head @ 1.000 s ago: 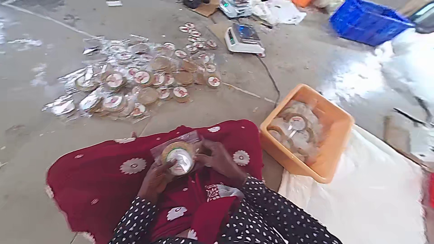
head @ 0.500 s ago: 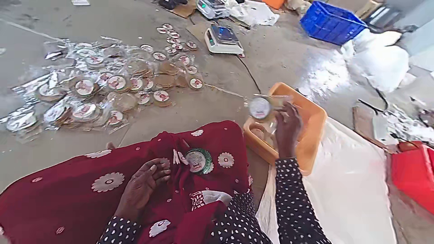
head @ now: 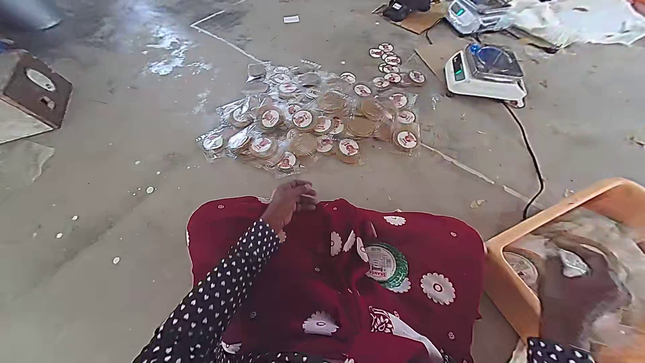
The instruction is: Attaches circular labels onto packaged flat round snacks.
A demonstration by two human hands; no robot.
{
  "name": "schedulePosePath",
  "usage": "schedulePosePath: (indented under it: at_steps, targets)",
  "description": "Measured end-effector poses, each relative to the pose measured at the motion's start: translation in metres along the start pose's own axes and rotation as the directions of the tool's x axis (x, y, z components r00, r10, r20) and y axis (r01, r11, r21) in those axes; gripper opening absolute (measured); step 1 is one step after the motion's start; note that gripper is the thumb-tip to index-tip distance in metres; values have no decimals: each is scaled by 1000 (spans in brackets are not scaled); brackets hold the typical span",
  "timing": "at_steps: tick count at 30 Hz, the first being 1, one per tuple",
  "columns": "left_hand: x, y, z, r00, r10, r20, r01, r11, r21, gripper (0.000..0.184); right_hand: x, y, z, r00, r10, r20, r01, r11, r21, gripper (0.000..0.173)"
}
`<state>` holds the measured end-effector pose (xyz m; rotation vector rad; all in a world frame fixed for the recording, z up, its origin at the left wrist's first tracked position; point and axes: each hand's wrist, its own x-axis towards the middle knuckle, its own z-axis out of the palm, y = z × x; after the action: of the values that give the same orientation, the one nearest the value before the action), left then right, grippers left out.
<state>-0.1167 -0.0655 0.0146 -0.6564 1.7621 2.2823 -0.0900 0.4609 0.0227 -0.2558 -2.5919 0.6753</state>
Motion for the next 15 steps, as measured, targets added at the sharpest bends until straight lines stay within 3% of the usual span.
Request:
schedulePosePath:
  at_steps: [4,6,9,13,15]
  targets:
    - [78,3,-27,912,-153,-381,137,988,-69,40,0,-68,64,955,-227,191,199,968,156,37]
    - [92,0,-40,884,-193,-425,146,979,-141,53,-9,-98,93,927,-268,262,246,963,114,39]
    - [96,1,-44,873,-148,-465,74,982,-173,53,-11,-111,109,899,-306,312,297,952,77,41]
    - [65,58,2,803,-282,-525,187,956,-228,49,-10,-105,111,893,-298,338,300,953,49,43]
    - [90,34,-21,837,-254,-485,146,958,-249,47,-11,-104,113,895,-296,333,303,952,34,43]
